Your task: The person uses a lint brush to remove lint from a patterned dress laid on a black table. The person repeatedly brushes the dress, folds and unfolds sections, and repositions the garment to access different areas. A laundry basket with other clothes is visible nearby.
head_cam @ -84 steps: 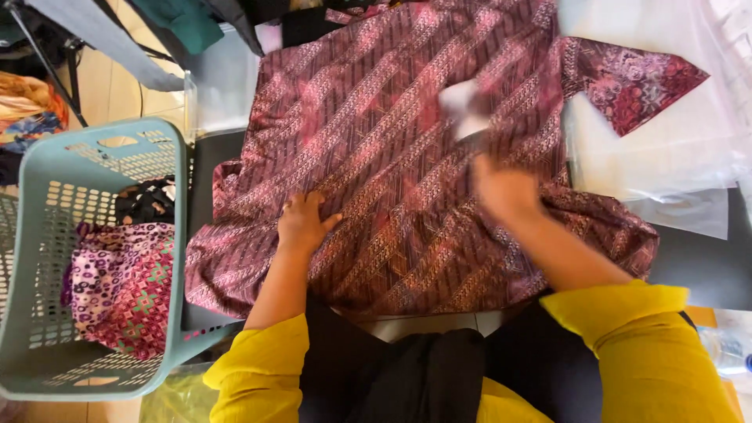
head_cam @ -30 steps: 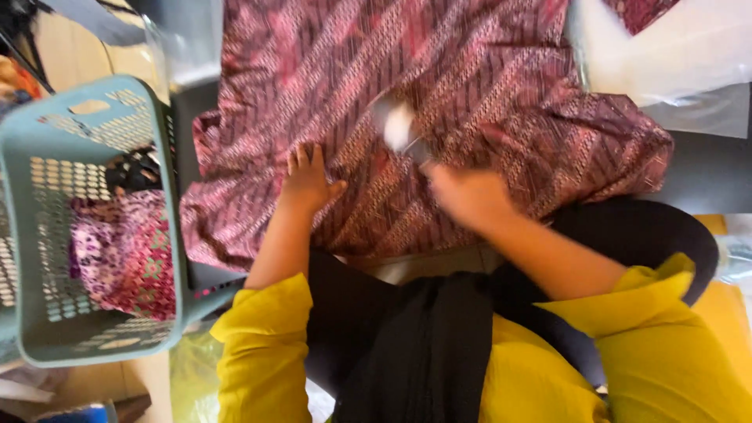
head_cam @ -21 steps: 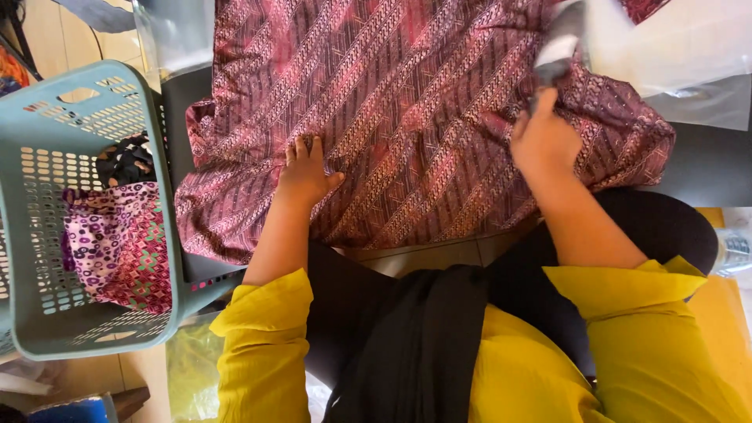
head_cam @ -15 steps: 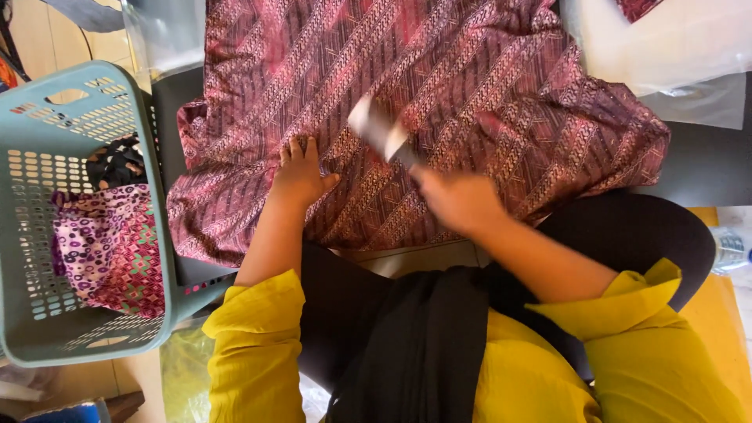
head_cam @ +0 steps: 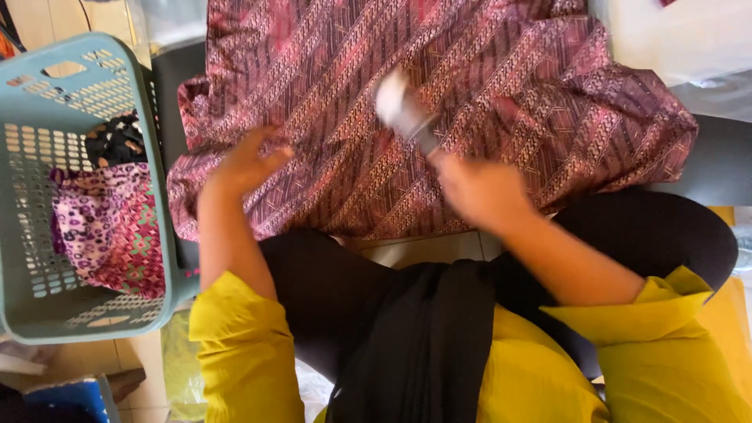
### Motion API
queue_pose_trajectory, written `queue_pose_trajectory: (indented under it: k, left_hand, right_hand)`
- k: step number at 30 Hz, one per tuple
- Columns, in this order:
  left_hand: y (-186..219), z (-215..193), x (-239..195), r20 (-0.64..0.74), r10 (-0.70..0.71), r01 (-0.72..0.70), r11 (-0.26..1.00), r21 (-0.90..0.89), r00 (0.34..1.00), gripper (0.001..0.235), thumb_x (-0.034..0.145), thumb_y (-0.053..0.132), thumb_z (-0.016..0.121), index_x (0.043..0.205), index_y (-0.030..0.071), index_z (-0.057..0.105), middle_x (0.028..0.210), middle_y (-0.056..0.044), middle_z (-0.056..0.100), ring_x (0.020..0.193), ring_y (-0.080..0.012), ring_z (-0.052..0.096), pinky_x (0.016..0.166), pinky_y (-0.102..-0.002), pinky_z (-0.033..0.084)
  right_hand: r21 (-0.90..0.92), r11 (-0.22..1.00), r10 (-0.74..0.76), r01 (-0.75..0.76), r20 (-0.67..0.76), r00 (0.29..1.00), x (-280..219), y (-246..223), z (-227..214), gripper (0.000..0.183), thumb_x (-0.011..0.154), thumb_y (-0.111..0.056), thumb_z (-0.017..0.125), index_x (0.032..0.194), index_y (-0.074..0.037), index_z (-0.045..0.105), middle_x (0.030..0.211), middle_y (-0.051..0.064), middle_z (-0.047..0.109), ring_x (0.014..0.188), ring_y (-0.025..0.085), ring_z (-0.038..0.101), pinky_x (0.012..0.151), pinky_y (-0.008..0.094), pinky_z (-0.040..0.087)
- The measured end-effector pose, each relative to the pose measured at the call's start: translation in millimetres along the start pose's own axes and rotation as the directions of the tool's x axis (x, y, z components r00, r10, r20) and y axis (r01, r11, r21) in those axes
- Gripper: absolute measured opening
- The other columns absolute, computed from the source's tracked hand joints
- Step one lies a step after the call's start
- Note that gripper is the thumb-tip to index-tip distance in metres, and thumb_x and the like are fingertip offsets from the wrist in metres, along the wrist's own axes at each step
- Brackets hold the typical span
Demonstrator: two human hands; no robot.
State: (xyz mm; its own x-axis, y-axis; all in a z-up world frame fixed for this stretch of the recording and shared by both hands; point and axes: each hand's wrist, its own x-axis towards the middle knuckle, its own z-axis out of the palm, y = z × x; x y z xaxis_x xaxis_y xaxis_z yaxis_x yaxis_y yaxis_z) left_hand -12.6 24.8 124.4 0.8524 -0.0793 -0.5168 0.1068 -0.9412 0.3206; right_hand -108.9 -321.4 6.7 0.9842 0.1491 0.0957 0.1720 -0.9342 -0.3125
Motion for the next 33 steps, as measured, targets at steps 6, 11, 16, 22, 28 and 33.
queue_pose_trajectory:
  k: [6,11,16,22,28,33]
  left_hand:
    - [-201.8,46.4,98.8,-0.227,-0.153,0.159,0.987,0.01,0.962,0.071,0.094,0.075,0.065,0.145,0.026,0.059,0.136,-0.015,0.065,0.129,-0.035,0.057,0.109,-0.049,0.044]
    - [-229.0,46.5,78.1,-0.304,-0.146,0.132,0.989,-0.066,0.942,0.067,0.096,0.067,0.071,0.14,0.017,0.064,0.133,-0.02,0.066,0.126,-0.039,0.059,0.106,-0.049,0.046]
    - [-238.7,46.3,55.1,-0.384,-0.162,0.169,0.985,-0.015,0.909,0.07,0.093,0.07,0.072,0.136,0.016,0.066,0.129,-0.02,0.067,0.124,-0.0378,0.06,0.109,-0.048,0.046]
    - [-265.7,68.2,51.8,-0.457,-0.116,0.083,0.992,-0.093,0.882,0.064,0.094,0.054,0.077,0.136,0.008,0.066,0.134,-0.021,0.062,0.132,-0.0366,0.054,0.114,-0.046,0.041]
    - [-302.7,78.9,46.4,-0.492,-0.104,0.041,0.99,-0.137,0.864,0.047,0.094,0.027,0.069,0.135,0.004,0.064,0.136,-0.019,0.059,0.128,-0.0375,0.053,0.109,-0.048,0.039]
    - [-340.3,86.8,49.7,-0.452,-0.485,0.519,0.853,-0.056,0.749,0.052,0.084,0.049,0.076,0.133,0.037,0.063,0.125,-0.002,0.066,0.118,-0.034,0.064,0.102,-0.051,0.05]
  right_hand:
    - [0.023,0.999,0.022,-0.024,0.09,0.996,7.2,35.6,16.2,0.02,0.105,-0.033,0.055,0.112,-0.016,0.051,0.053,0.008,0.059,0.048,0.028,0.065,0.049,0.036,0.049]
    - [-0.269,0.885,0.374,-0.38,-0.073,0.924,25.6,73.7,-2.4,0.036,0.107,-0.039,0.056,0.133,-0.018,0.043,0.068,0.014,0.071,0.065,0.038,0.077,0.06,0.051,0.059]
    - [0.052,0.966,-0.252,0.254,-0.039,0.967,-9.2,-14.9,9.9,0.038,0.088,-0.028,0.071,0.124,-0.029,0.063,0.063,0.014,0.07,0.058,0.034,0.072,0.055,0.046,0.056]
    - [-0.269,0.963,0.042,-0.013,0.102,0.994,17.1,12.1,15.1,0.039,0.099,-0.059,0.062,0.118,-0.025,0.061,0.071,0.012,0.073,0.072,0.033,0.077,0.064,0.046,0.061]
    - [-0.138,0.985,0.08,-0.102,-0.161,0.984,45.3,48.2,37.2,0.042,0.108,-0.042,0.073,0.141,-0.019,0.061,0.087,0.021,0.077,0.065,0.048,0.071,0.056,0.055,0.052]
    - [0.03,0.939,-0.337,0.342,-0.101,0.936,22.0,-103.9,42.8,0.038,0.088,-0.046,0.079,0.122,-0.033,0.069,0.079,0.004,0.072,0.076,0.03,0.075,0.068,0.043,0.06]
